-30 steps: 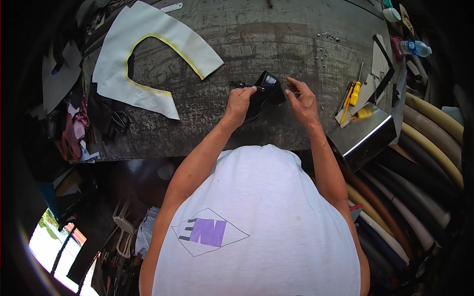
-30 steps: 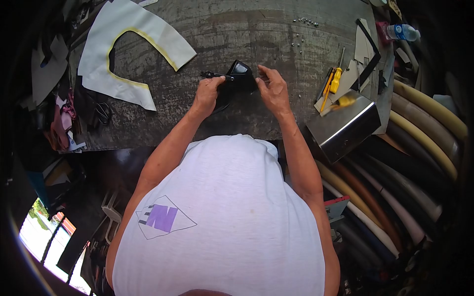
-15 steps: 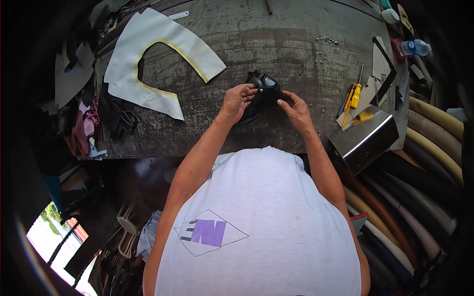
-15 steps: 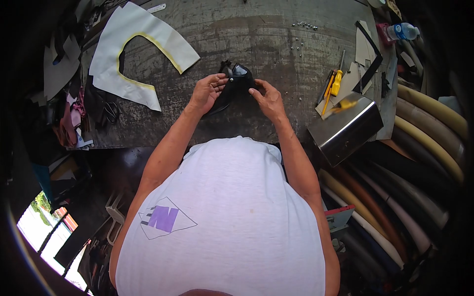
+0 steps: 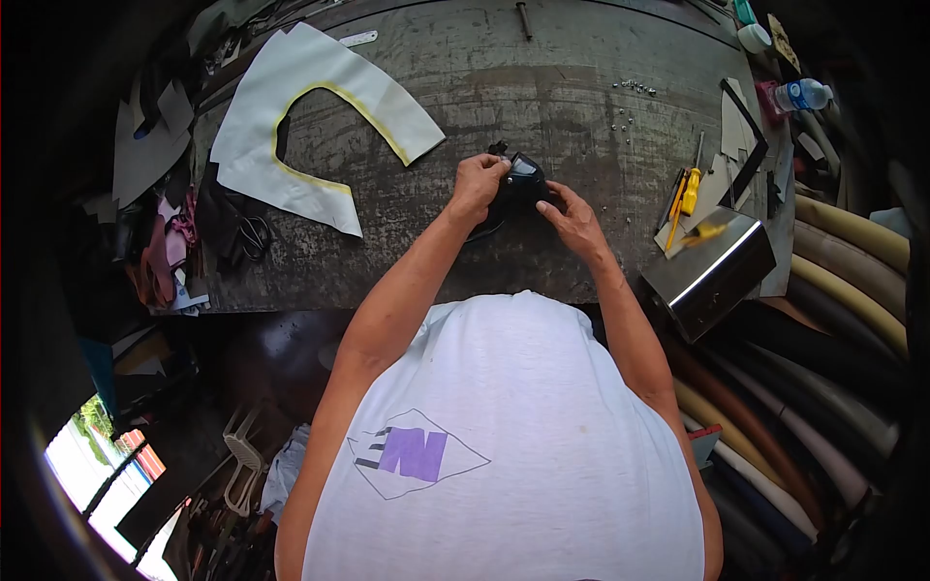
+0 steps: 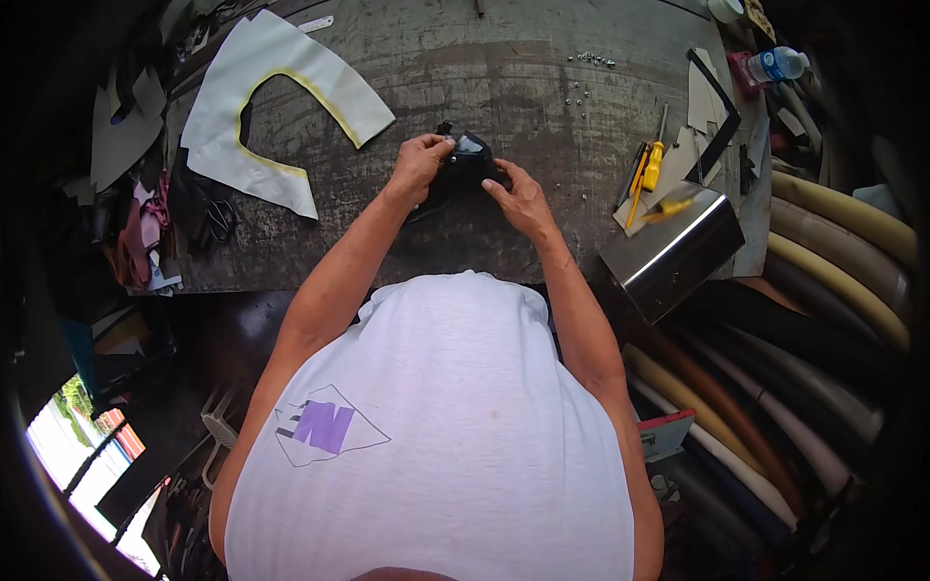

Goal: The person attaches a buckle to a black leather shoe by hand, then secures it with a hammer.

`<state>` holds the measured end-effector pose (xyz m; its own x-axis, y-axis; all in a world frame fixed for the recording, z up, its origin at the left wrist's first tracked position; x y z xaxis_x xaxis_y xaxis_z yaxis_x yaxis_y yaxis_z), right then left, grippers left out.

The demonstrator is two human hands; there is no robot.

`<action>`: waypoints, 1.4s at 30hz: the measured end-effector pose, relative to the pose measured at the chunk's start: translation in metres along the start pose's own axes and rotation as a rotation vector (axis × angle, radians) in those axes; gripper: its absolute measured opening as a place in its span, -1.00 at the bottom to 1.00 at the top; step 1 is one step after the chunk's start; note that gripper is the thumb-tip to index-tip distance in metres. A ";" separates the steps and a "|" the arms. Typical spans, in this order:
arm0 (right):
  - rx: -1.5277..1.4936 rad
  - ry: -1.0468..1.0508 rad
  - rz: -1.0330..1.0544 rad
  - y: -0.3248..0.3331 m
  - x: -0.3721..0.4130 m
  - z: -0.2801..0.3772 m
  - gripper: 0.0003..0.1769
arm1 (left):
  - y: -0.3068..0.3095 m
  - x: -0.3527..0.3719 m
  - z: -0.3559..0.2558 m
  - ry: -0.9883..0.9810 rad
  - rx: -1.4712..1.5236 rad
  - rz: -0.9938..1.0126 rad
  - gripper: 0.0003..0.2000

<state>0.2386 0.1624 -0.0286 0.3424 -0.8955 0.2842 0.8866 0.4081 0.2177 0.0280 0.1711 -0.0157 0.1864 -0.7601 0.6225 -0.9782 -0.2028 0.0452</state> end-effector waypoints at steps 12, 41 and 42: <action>-0.025 -0.155 -0.081 -0.028 0.063 0.003 -0.20 | 0.023 0.036 0.021 -0.097 -0.253 0.137 -0.85; 0.143 -0.212 0.063 -0.040 0.110 0.022 -0.08 | 0.045 0.058 0.037 -0.222 -0.481 0.613 -0.81; -0.024 -0.310 0.081 -0.037 0.108 0.036 -0.09 | 0.046 0.068 0.027 -0.192 -0.517 0.602 -0.81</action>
Point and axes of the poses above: each hand's wrist, its own x-axis away from the middle knuckle, its own y-axis out of the back of the hand, z = x × y, the point moved 1 cm from there along -x, towards the middle knuckle, and after that the axes turned 9 degrees about -x, right-handed, at the moved point
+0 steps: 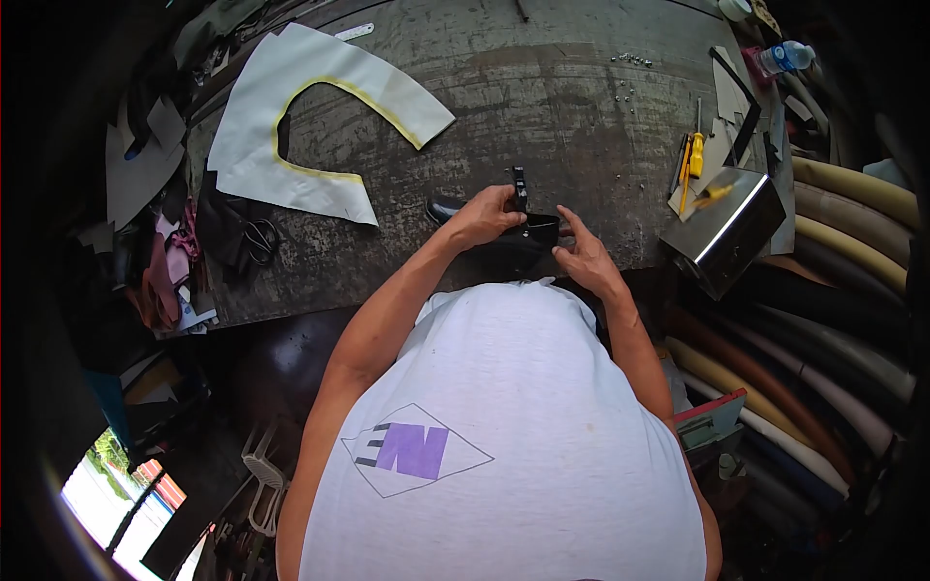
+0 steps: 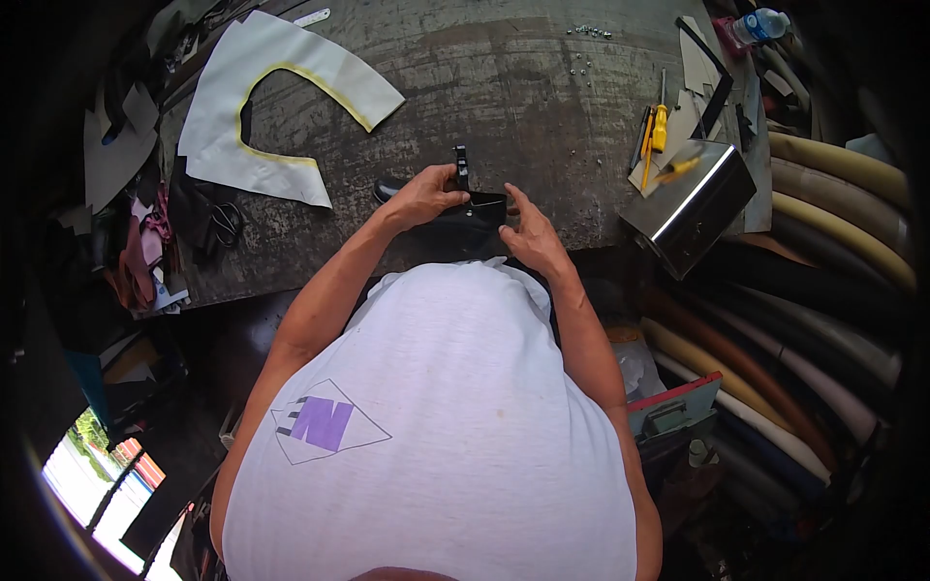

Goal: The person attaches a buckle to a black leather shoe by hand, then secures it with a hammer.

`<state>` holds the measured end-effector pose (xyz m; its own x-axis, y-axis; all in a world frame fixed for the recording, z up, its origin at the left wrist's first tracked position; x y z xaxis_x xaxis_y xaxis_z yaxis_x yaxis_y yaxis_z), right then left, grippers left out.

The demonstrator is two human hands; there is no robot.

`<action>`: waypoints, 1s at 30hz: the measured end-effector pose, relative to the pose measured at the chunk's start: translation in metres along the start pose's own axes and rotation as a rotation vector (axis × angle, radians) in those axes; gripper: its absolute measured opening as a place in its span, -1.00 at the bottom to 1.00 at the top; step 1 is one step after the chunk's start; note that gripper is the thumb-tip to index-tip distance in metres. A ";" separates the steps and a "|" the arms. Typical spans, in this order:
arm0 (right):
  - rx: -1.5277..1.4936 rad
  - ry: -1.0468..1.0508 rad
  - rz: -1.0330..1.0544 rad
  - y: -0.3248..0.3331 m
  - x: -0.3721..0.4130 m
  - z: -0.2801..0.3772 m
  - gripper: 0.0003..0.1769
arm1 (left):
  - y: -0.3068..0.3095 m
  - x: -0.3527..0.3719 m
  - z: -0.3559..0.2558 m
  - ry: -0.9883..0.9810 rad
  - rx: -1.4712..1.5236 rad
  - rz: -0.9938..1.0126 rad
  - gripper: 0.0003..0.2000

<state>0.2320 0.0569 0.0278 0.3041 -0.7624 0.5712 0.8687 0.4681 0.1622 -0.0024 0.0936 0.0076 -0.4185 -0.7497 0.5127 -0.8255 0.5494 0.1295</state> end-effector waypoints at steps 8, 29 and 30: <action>-0.138 0.090 0.075 -0.012 -0.013 0.002 -0.12 | 0.007 0.014 -0.005 -0.091 -0.064 -0.039 -0.85; 0.483 0.758 -0.312 -0.021 -0.034 0.004 -0.22 | 0.030 0.026 0.010 -0.259 -0.067 -0.159 -0.75; 0.483 0.759 -0.303 -0.022 -0.033 0.004 -0.22 | 0.028 0.029 0.008 -0.253 -0.053 -0.195 -0.74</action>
Point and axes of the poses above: each hand's wrist, its own x-axis away from the middle knuckle, its own y-axis out of the back of the hand, z = x × y, the point moved 1 cm from there along -x, towards the middle knuckle, and after that the axes turned 9 degrees about -x, right-handed, at the moved point
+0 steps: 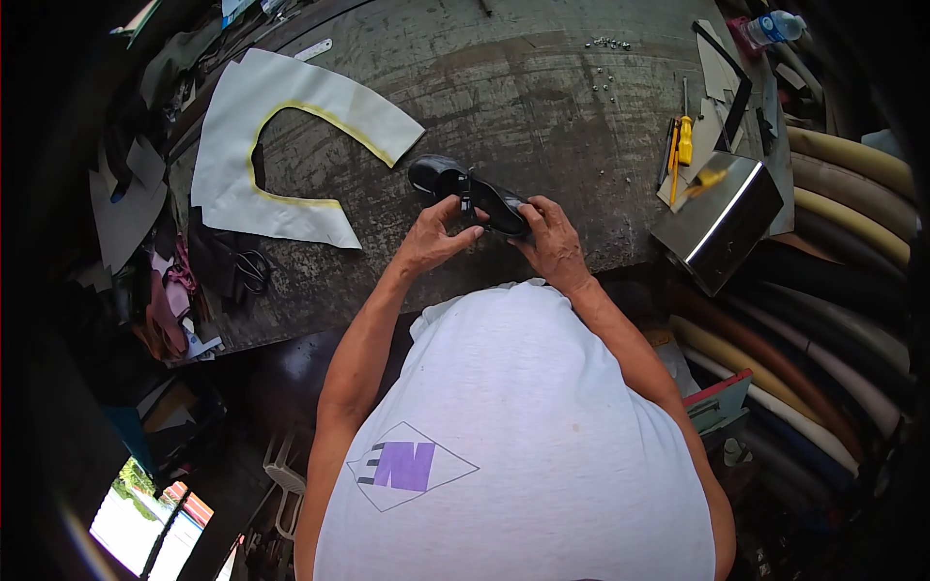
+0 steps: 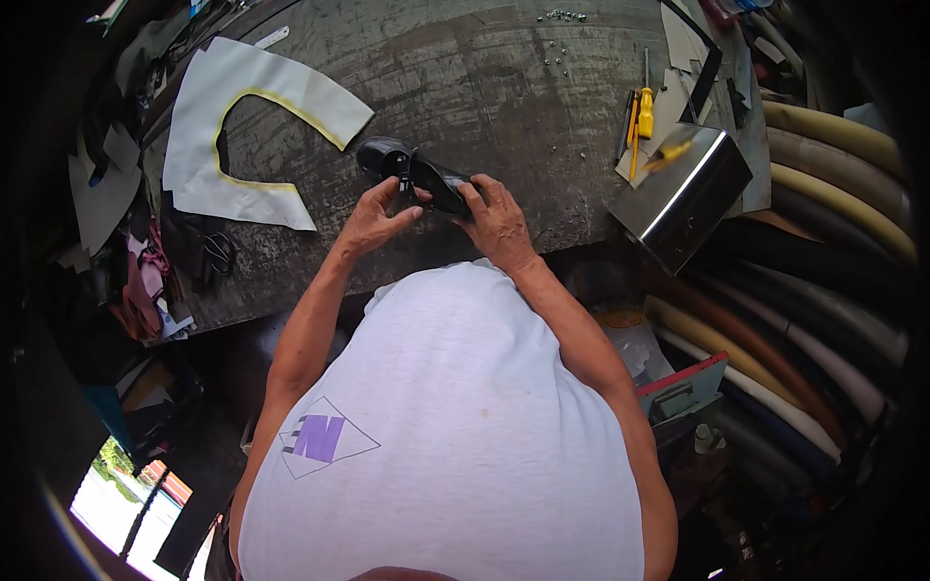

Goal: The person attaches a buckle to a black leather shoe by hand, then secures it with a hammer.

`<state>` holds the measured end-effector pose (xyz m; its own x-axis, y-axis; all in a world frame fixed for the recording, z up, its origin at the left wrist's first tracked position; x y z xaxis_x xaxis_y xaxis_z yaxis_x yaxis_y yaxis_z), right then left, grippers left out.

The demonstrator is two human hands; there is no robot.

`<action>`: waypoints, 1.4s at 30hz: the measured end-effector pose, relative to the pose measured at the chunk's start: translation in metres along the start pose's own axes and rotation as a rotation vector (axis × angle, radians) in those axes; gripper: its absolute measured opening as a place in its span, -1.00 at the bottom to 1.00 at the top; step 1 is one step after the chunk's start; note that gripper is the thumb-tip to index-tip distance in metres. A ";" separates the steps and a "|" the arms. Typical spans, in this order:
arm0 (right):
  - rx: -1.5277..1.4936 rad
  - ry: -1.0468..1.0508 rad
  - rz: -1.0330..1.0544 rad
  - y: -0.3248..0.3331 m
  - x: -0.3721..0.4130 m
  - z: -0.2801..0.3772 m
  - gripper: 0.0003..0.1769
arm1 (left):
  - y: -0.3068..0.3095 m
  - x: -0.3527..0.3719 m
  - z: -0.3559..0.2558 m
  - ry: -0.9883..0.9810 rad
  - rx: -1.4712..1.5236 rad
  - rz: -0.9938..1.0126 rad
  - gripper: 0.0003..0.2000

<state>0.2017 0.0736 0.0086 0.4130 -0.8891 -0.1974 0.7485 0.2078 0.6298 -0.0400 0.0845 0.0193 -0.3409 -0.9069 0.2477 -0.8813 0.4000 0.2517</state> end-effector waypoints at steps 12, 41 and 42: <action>-0.207 -0.202 0.050 0.049 -0.004 -0.018 -0.42 | -0.027 -0.019 -0.025 0.238 -0.304 -0.371 -0.59; 0.035 -0.379 -0.377 0.070 -0.089 -0.163 -0.82 | -0.026 -0.045 -0.040 -0.095 -0.774 -0.372 -0.73; 0.084 -0.343 -0.381 0.068 -0.088 -0.165 -0.80 | -0.025 -0.045 -0.040 -0.097 -0.771 -0.368 -0.72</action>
Point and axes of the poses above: each hand's wrist, its own x-axis away from the middle knuckle, its own y-axis out of the back of the hand, z = x × y, the point moved 1 cm from there along -x, towards the middle knuckle, and after that the axes turned 9 degrees about -x, right-handed, at the moved point
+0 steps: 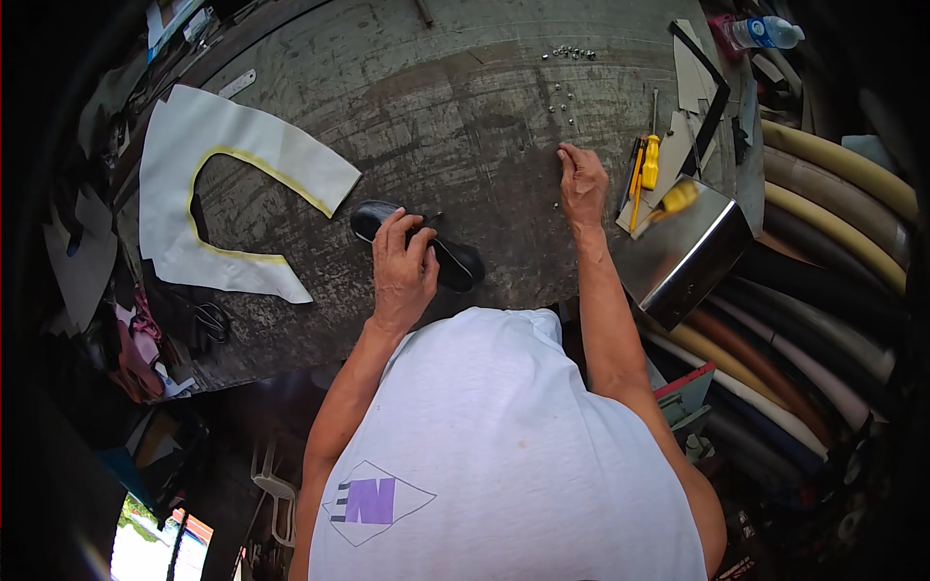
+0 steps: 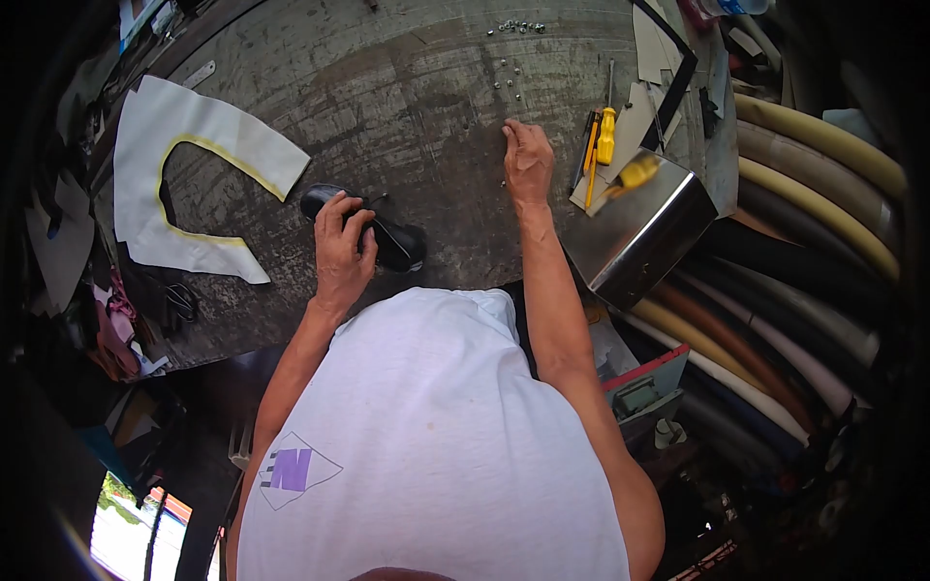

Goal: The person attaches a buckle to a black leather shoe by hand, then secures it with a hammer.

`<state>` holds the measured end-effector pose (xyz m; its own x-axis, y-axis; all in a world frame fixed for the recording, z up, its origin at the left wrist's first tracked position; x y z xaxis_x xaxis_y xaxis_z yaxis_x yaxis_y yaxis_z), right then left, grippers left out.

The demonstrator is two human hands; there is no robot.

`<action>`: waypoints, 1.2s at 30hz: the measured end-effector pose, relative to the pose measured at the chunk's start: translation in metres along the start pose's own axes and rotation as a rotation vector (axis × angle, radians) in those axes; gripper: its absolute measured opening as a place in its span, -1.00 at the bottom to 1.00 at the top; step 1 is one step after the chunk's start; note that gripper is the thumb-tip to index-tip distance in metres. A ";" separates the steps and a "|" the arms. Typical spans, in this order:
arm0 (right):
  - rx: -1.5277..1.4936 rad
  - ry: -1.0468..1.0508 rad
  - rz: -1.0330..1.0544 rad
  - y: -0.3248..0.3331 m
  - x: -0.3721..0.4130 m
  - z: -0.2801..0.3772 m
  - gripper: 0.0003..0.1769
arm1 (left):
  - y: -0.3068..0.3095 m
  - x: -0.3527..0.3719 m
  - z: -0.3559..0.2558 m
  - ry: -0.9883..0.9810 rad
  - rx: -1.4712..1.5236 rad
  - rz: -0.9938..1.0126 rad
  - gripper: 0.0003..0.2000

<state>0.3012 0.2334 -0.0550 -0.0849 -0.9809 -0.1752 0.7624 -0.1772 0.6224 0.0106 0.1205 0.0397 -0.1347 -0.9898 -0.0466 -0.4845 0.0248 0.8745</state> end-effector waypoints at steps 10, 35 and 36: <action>-0.248 -0.309 -0.092 0.006 0.007 -0.003 -0.75 | -0.001 -0.001 0.003 0.003 0.035 0.031 -0.71; -0.028 -0.241 -0.080 0.033 0.015 0.021 -0.87 | 0.001 -0.008 0.006 0.034 0.105 0.066 -0.73; -0.022 -0.226 -0.120 0.029 0.000 0.017 -0.86 | 0.001 -0.009 0.007 0.037 0.104 0.062 -0.73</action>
<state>0.3124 0.2271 -0.0238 -0.3151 -0.9465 -0.0701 0.7519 -0.2941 0.5900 0.0054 0.1304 0.0381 -0.1360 -0.9904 0.0257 -0.5636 0.0987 0.8202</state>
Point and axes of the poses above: each hand's wrist, its own x-axis away from the middle knuckle, its own y-axis out of the back of the hand, z = x × y, the point moved 1 cm from there along -x, towards the middle knuckle, and after that the axes turned 9 degrees about -x, right-handed, at the moved point
